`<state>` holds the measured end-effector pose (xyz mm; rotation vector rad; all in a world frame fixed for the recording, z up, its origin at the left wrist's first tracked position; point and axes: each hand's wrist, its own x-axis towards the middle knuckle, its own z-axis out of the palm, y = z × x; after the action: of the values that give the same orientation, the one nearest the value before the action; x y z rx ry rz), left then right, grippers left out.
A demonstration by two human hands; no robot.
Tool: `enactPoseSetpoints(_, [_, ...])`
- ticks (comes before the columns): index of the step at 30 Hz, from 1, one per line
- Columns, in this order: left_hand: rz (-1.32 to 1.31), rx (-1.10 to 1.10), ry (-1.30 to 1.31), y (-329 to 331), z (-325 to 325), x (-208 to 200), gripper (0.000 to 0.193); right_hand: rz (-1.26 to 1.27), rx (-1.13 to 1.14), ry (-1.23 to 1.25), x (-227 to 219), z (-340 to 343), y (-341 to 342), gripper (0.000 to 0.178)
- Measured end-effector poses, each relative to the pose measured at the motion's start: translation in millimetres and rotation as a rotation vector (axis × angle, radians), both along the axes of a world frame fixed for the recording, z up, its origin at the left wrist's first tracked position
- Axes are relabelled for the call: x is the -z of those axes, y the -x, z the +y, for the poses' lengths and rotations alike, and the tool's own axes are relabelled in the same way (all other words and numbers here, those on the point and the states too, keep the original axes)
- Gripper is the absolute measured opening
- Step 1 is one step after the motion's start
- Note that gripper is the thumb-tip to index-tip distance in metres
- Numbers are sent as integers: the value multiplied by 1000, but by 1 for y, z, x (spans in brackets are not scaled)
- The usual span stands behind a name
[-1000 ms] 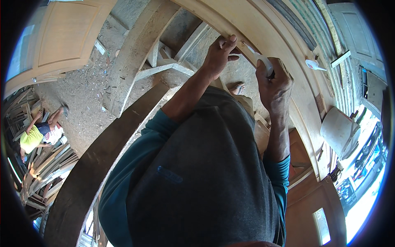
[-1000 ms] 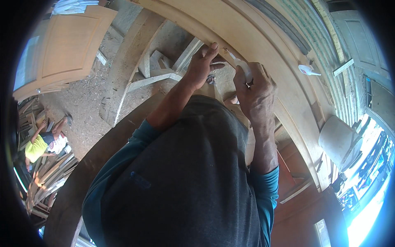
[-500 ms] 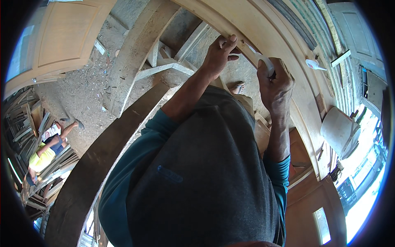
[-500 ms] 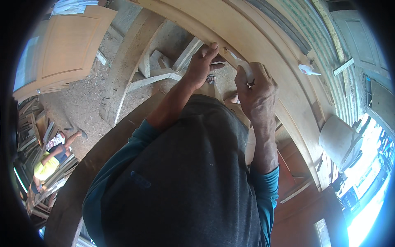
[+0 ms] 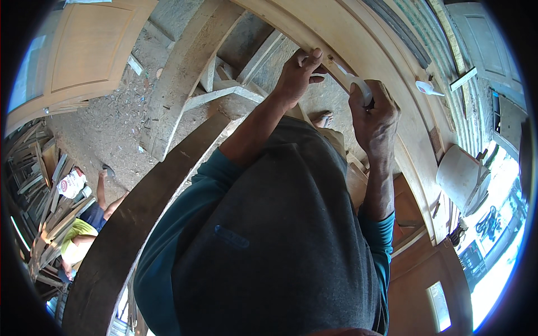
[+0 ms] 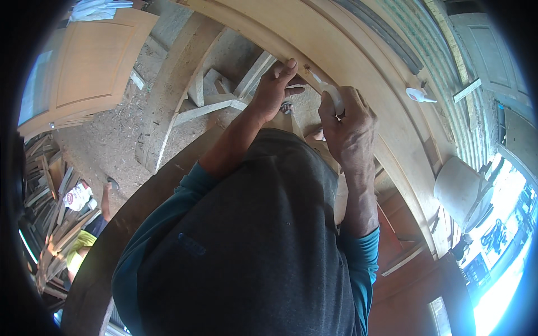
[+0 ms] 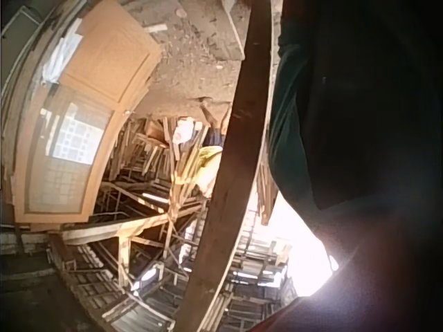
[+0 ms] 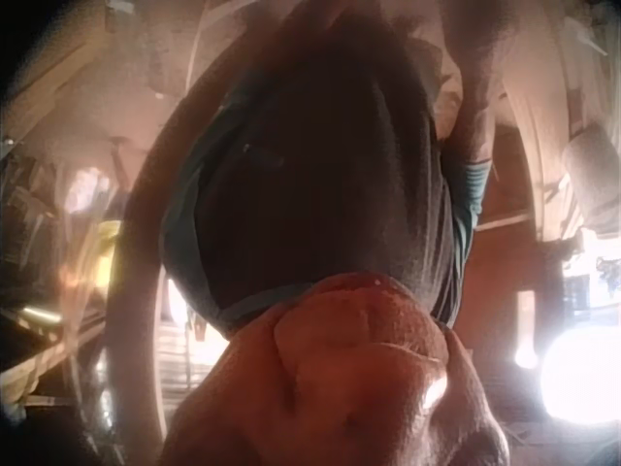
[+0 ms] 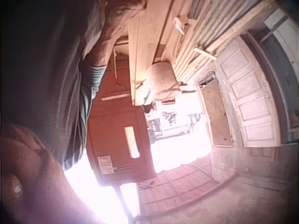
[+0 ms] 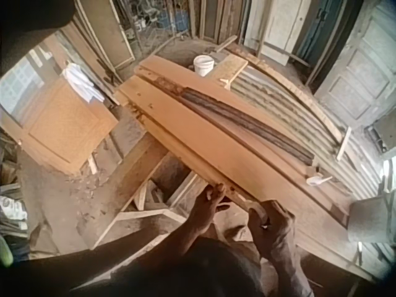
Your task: The person applies adhesive and fits wooden components together on a workbench, then manually presses and aligns a thin strip into a groove on a large wooden frame.
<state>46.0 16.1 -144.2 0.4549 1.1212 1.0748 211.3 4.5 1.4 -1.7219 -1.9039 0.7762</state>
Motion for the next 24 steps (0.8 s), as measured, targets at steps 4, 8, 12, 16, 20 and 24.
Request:
enactPoseSetpoints(4, [12,3,-4,0,0,-4,60,-4,4,19,-2,0,-1,17])
enactPoseSetpoints(8, [13,-1,-6,0,0,-5,59,-3,21,28,0,0,0,17])
enactPoseSetpoints(12, [13,4,2,2,-1,-7,58,34,-20,-22,1,2,2,17])
enactPoseSetpoints(16, [14,3,2,2,-1,-5,55,33,-5,-18,3,2,3,16])
enactPoseSetpoints(20, [5,9,9,-4,2,-9,49,39,17,-37,11,0,-3,19])
enactPoseSetpoints(24, [10,-9,46,0,3,8,46,24,-6,-76,17,0,-8,24])
